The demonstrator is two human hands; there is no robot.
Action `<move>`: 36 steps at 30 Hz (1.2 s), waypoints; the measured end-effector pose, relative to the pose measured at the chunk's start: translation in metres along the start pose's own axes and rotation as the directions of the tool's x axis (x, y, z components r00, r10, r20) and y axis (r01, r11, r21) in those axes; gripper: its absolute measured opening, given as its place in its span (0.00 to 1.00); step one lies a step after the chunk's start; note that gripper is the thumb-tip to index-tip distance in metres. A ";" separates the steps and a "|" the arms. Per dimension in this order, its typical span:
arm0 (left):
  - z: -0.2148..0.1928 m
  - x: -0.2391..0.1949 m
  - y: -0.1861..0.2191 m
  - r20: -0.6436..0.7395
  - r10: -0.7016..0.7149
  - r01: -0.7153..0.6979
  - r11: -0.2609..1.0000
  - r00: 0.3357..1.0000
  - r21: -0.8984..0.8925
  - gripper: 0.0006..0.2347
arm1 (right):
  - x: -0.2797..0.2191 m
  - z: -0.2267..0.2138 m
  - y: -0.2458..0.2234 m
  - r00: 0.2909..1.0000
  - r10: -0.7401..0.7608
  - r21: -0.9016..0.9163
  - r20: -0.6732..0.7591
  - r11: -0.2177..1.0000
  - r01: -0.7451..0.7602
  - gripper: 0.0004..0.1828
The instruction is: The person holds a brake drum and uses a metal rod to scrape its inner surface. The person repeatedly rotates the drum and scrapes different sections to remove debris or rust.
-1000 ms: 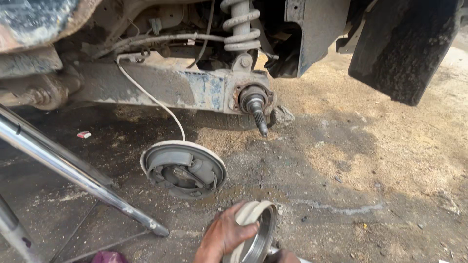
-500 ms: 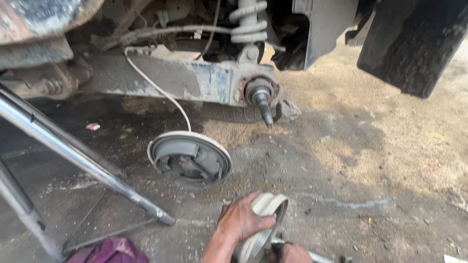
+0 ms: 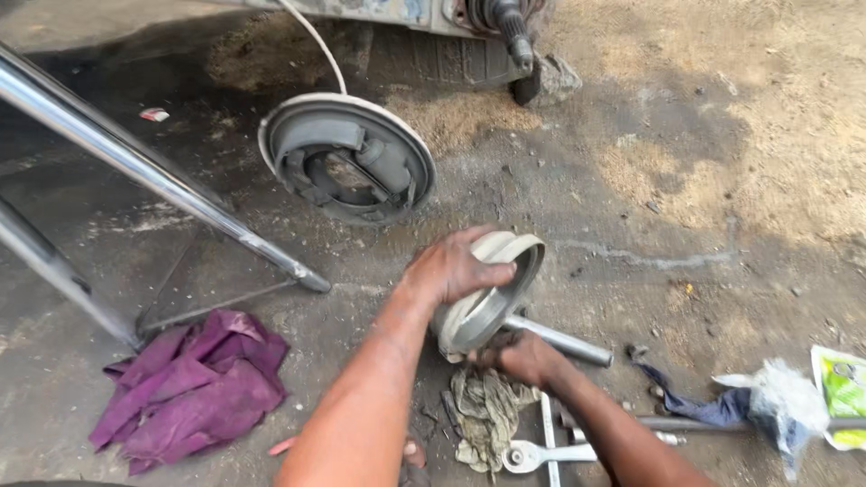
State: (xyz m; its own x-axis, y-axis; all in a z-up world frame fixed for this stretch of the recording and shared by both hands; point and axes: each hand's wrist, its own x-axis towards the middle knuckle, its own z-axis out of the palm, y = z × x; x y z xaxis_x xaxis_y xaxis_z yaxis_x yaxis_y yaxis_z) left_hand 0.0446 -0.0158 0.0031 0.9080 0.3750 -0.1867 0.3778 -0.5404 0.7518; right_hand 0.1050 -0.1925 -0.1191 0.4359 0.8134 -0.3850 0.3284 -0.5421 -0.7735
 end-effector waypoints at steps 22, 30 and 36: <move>0.010 -0.007 -0.014 0.008 -0.124 0.124 0.992 0.992 0.020 0.43 | -0.005 0.016 0.012 0.989 0.103 -0.135 -0.108 0.984 -0.117 0.23; 0.008 -0.011 -0.010 -0.013 -0.121 0.121 0.993 0.993 0.006 0.41 | -0.018 0.002 -0.002 0.949 0.298 -0.190 -0.099 0.931 -0.312 0.22; 0.007 -0.001 -0.003 -0.019 -0.028 0.028 1.000 0.999 0.005 0.42 | -0.009 -0.006 -0.010 0.987 0.062 -0.213 0.149 0.977 -0.029 0.23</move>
State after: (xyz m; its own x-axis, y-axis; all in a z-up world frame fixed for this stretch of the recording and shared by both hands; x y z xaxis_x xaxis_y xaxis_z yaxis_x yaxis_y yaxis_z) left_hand 0.0438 -0.0200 -0.0035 0.8937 0.4039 -0.1954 0.4037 -0.5339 0.7430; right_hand 0.1032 -0.1956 -0.1047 0.3259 0.8007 -0.5027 0.4867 -0.5979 -0.6368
